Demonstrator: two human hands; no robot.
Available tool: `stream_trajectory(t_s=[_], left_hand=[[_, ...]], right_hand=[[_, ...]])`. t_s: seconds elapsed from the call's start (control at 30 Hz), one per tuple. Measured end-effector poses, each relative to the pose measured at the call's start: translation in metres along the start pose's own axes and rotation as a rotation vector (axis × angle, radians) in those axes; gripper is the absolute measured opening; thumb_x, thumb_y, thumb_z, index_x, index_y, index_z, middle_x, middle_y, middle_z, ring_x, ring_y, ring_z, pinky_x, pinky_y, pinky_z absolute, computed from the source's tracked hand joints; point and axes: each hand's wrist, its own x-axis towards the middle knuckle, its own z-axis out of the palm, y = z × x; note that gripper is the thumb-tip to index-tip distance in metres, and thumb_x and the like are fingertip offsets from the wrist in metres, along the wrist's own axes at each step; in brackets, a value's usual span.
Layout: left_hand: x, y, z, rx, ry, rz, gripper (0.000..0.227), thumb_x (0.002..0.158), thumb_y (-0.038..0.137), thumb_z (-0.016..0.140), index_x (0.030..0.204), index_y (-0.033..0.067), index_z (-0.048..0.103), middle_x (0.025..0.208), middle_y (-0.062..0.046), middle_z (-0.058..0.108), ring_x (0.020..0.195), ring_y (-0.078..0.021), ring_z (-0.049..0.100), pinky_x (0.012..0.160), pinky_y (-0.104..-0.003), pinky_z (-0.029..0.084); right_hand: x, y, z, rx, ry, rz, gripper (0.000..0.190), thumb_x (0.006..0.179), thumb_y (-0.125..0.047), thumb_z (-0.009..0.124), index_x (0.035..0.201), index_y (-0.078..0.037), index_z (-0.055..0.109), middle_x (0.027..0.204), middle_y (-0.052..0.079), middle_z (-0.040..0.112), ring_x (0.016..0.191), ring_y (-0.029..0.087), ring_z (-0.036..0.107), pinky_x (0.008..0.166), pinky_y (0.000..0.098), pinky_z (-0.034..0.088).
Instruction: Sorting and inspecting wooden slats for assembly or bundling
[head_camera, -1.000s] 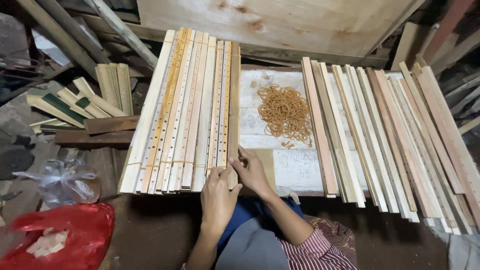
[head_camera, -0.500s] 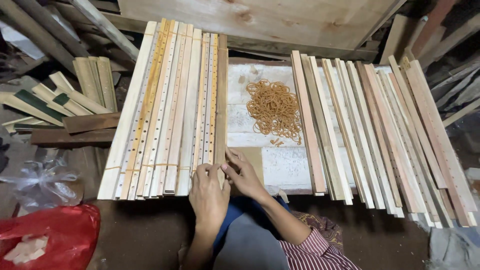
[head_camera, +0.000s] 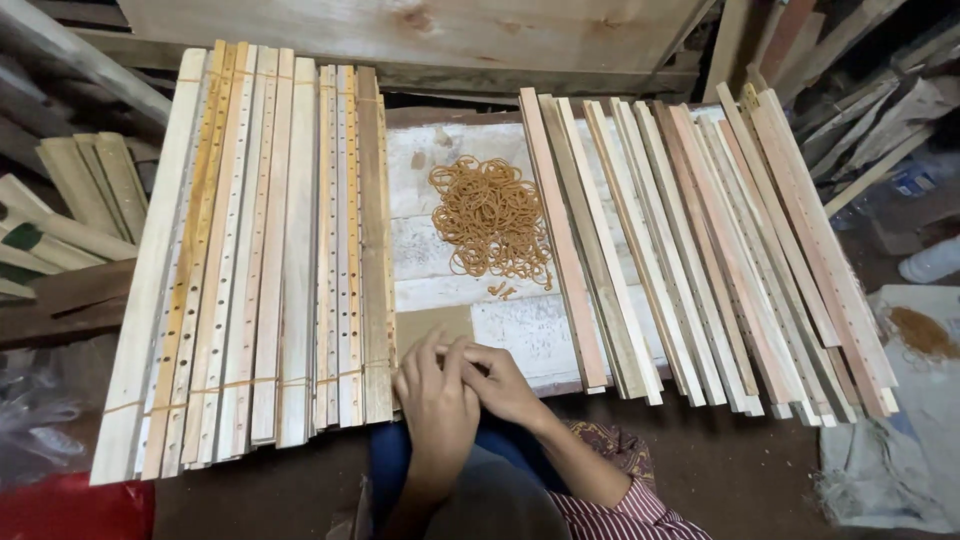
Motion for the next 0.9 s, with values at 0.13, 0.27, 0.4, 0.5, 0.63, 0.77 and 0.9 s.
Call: stream_trajectory(t_s=[0.13, 0.27, 0.4, 0.5, 0.63, 0.77, 0.9], left_hand=[[0.006, 0.014, 0.041, -0.361, -0.200, 0.117, 0.065, 0.068, -0.005, 0.063, 0.131, 0.0118, 0.064, 0.129, -0.010, 0.061, 0.119, -0.0326, 0.056, 0.096, -0.048, 0.045], [0.020, 0.045, 0.077, -0.461, -0.378, 0.242, 0.056, 0.085, 0.013, 0.069, 0.138, 0.0070, 0.054, 0.130, -0.014, 0.061, 0.116, -0.0341, 0.057, 0.094, -0.046, 0.046], [0.024, 0.090, 0.122, -0.527, -0.490, 0.458, 0.043, 0.089, 0.016, 0.072, 0.130, 0.0067, 0.065, 0.124, -0.011, 0.063, 0.117, -0.0313, 0.061, 0.094, -0.044, 0.048], [0.025, 0.128, 0.159, -0.539, -0.478, 0.636, 0.040, 0.088, 0.013, 0.070, 0.126, 0.0042, 0.066, 0.125, -0.015, 0.063, 0.121, -0.0317, 0.061, 0.103, -0.045, 0.046], [0.029, 0.166, 0.182, -0.478, -0.539, 0.747, 0.040, 0.091, 0.012, 0.067, 0.130, -0.0002, 0.064, 0.134, -0.021, 0.060, 0.134, -0.0396, 0.055, 0.115, -0.055, 0.037], [0.030, 0.171, 0.207, -0.333, -0.539, 0.751, 0.045, 0.088, 0.013, 0.071, 0.130, -0.0033, 0.063, 0.138, -0.025, 0.058, 0.137, -0.0445, 0.051, 0.117, -0.061, 0.033], [0.033, 0.169, 0.202, -0.333, -0.631, 0.704, 0.053, 0.088, 0.013, 0.071, 0.137, -0.0014, 0.058, 0.144, -0.024, 0.052, 0.136, -0.0478, 0.050, 0.116, -0.062, 0.035]], right_hand=[[-0.035, -0.001, -0.046, -0.275, 0.125, 0.013, 0.019, 0.099, -0.012, 0.060, 0.081, -0.008, 0.065, 0.079, 0.002, 0.061, 0.074, 0.010, 0.053, 0.065, 0.0281, 0.041], [-0.072, -0.010, -0.100, -0.473, 0.489, 0.023, 0.018, 0.091, -0.013, 0.073, 0.106, -0.007, 0.080, 0.106, 0.009, 0.080, 0.100, 0.018, 0.075, 0.091, 0.0298, 0.059], [-0.111, -0.005, -0.153, -0.647, 0.940, 0.156, 0.012, 0.089, -0.003, 0.079, 0.101, -0.004, 0.080, 0.100, 0.013, 0.080, 0.092, 0.030, 0.075, 0.077, 0.0351, 0.060], [-0.138, 0.021, -0.197, -0.835, 1.039, 0.177, 0.017, 0.089, 0.001, 0.078, 0.105, -0.001, 0.079, 0.101, 0.017, 0.077, 0.096, 0.037, 0.072, 0.076, 0.0384, 0.060], [-0.153, 0.041, -0.225, -0.974, 1.026, 0.323, 0.017, 0.093, -0.007, 0.078, 0.109, -0.002, 0.079, 0.100, 0.016, 0.076, 0.099, 0.039, 0.070, 0.087, 0.0465, 0.058], [-0.157, 0.063, -0.234, -0.973, 0.994, 0.357, 0.029, 0.082, -0.010, 0.085, 0.110, -0.011, 0.081, 0.099, 0.008, 0.076, 0.100, 0.031, 0.071, 0.086, 0.0396, 0.059], [-0.160, 0.079, -0.242, -1.014, 0.975, 0.363, 0.036, 0.079, -0.012, 0.086, 0.114, -0.011, 0.079, 0.100, 0.013, 0.074, 0.102, 0.037, 0.069, 0.089, 0.0469, 0.056]])
